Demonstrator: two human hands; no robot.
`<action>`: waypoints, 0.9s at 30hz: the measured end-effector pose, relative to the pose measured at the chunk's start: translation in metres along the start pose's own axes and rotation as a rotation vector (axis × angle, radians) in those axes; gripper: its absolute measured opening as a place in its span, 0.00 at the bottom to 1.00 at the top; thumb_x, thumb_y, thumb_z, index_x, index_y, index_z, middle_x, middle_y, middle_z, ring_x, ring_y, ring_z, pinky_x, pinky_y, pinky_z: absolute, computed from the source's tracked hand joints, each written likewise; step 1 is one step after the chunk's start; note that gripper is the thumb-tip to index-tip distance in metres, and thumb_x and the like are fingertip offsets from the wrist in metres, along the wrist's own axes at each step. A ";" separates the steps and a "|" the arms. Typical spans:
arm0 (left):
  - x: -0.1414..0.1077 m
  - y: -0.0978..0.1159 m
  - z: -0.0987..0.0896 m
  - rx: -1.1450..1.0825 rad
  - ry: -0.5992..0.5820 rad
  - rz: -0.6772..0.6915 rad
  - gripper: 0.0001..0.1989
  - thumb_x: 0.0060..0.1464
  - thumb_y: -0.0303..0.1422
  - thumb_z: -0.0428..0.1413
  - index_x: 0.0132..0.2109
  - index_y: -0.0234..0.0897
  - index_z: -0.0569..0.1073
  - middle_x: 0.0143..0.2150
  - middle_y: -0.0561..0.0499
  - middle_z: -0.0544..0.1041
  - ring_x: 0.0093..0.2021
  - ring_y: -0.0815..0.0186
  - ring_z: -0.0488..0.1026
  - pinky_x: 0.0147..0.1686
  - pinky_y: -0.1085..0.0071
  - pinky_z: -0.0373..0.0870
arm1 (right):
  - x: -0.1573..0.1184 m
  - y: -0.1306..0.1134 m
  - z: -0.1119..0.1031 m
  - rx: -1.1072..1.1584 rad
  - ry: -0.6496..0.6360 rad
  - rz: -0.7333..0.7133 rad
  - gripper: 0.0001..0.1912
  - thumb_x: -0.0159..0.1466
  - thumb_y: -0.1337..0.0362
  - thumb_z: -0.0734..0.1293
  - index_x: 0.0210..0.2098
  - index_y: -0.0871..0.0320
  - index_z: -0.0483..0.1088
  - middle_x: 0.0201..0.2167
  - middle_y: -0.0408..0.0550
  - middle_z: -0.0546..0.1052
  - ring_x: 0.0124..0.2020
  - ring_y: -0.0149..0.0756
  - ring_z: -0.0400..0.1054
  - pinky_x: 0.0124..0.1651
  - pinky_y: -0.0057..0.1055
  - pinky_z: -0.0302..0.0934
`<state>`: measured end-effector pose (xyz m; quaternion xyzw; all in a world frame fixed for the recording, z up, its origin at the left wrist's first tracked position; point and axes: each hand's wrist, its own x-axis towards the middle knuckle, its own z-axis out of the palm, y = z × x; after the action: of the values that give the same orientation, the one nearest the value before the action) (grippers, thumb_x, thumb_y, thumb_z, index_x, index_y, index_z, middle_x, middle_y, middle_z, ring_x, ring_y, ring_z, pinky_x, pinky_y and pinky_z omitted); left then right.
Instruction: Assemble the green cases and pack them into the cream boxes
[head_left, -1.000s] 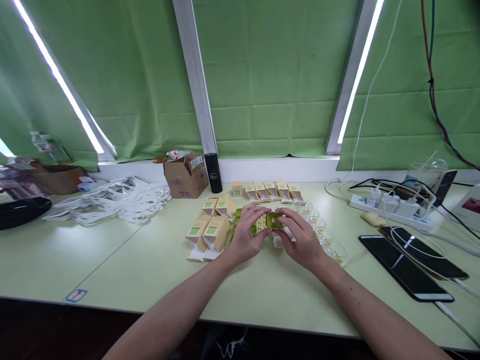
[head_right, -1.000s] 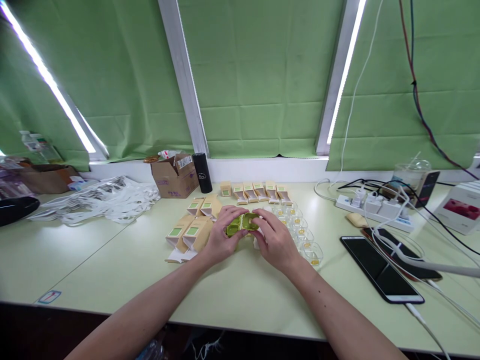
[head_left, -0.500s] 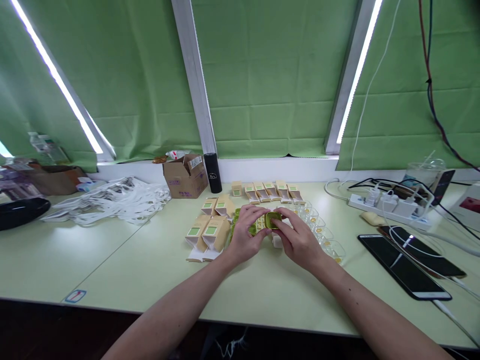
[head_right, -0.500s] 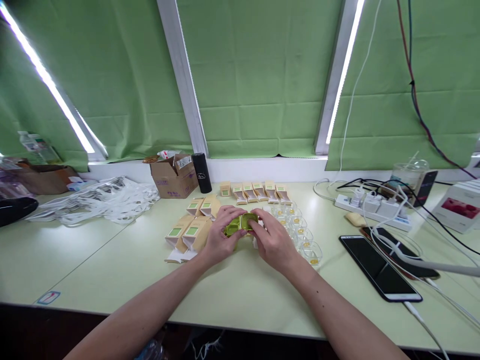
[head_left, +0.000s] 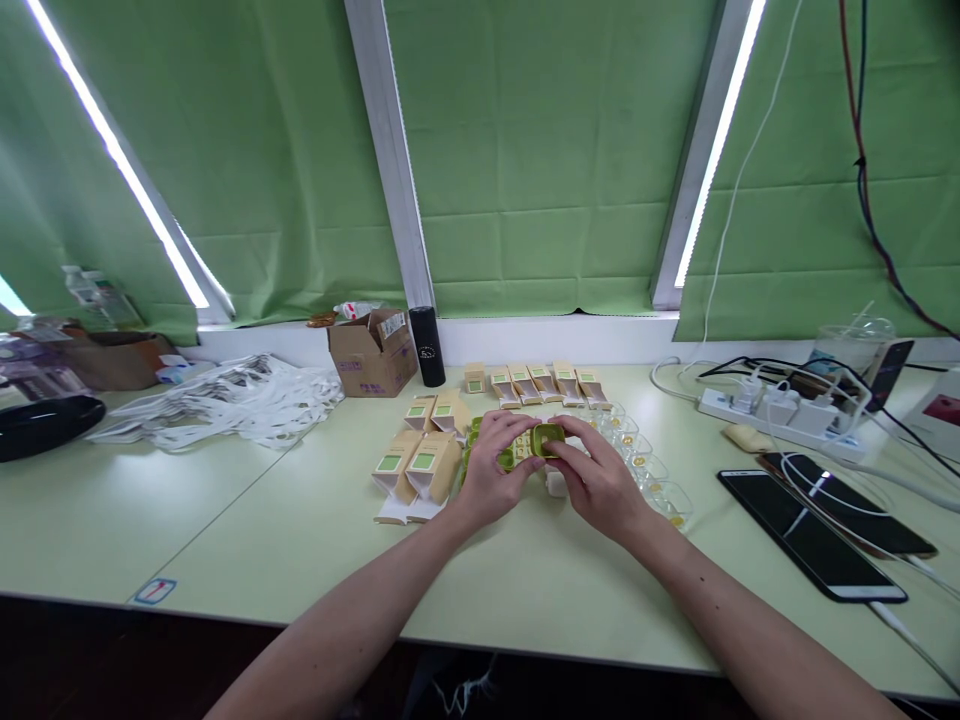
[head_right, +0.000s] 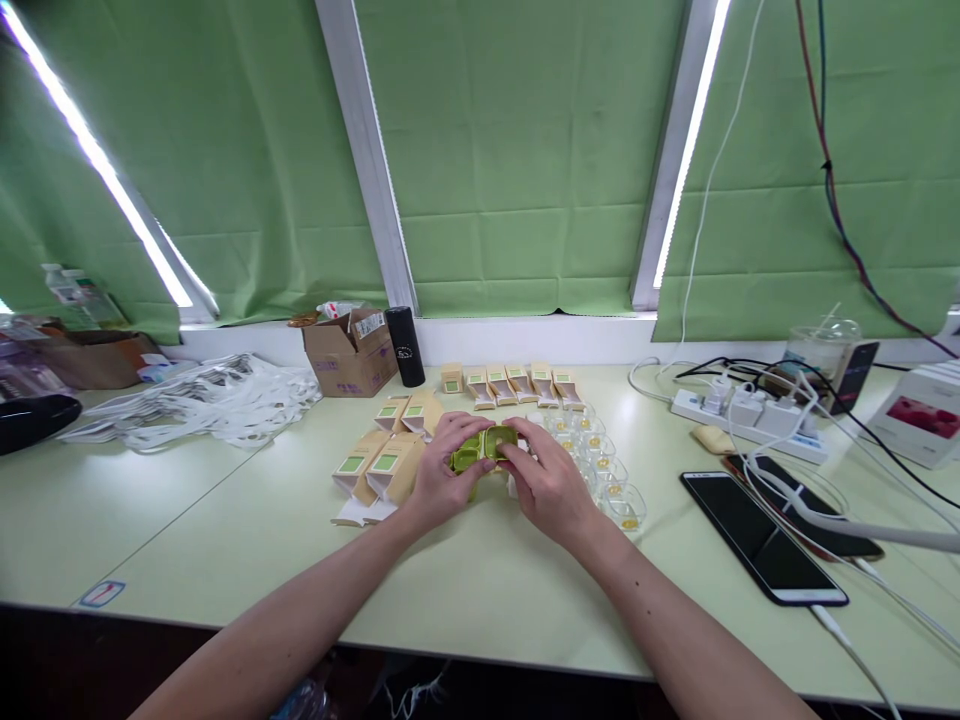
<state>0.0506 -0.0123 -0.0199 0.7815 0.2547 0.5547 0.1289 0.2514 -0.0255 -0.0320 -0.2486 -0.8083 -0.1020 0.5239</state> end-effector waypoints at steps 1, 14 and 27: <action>0.000 0.000 0.000 0.001 0.004 0.003 0.20 0.60 0.33 0.66 0.58 0.41 0.78 0.52 0.41 0.81 0.56 0.51 0.70 0.57 0.49 0.71 | 0.000 0.000 0.000 0.004 0.002 -0.008 0.15 0.72 0.74 0.63 0.55 0.56 0.73 0.59 0.64 0.73 0.59 0.52 0.73 0.55 0.51 0.76; 0.001 0.001 -0.001 0.017 0.011 0.010 0.19 0.61 0.34 0.66 0.58 0.41 0.79 0.51 0.41 0.82 0.55 0.51 0.71 0.55 0.50 0.73 | -0.002 0.001 0.002 0.054 0.006 0.030 0.20 0.73 0.73 0.63 0.61 0.53 0.70 0.60 0.62 0.73 0.60 0.51 0.73 0.57 0.52 0.76; 0.003 -0.001 0.000 -0.054 0.071 -0.407 0.23 0.62 0.54 0.60 0.43 0.37 0.81 0.40 0.45 0.79 0.37 0.61 0.72 0.39 0.64 0.71 | -0.003 -0.003 0.000 0.173 -0.033 0.113 0.32 0.73 0.69 0.63 0.74 0.50 0.55 0.72 0.60 0.66 0.72 0.54 0.63 0.63 0.56 0.72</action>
<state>0.0515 -0.0101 -0.0176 0.6901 0.3967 0.5512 0.2501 0.2505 -0.0290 -0.0342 -0.2495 -0.8072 0.0021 0.5350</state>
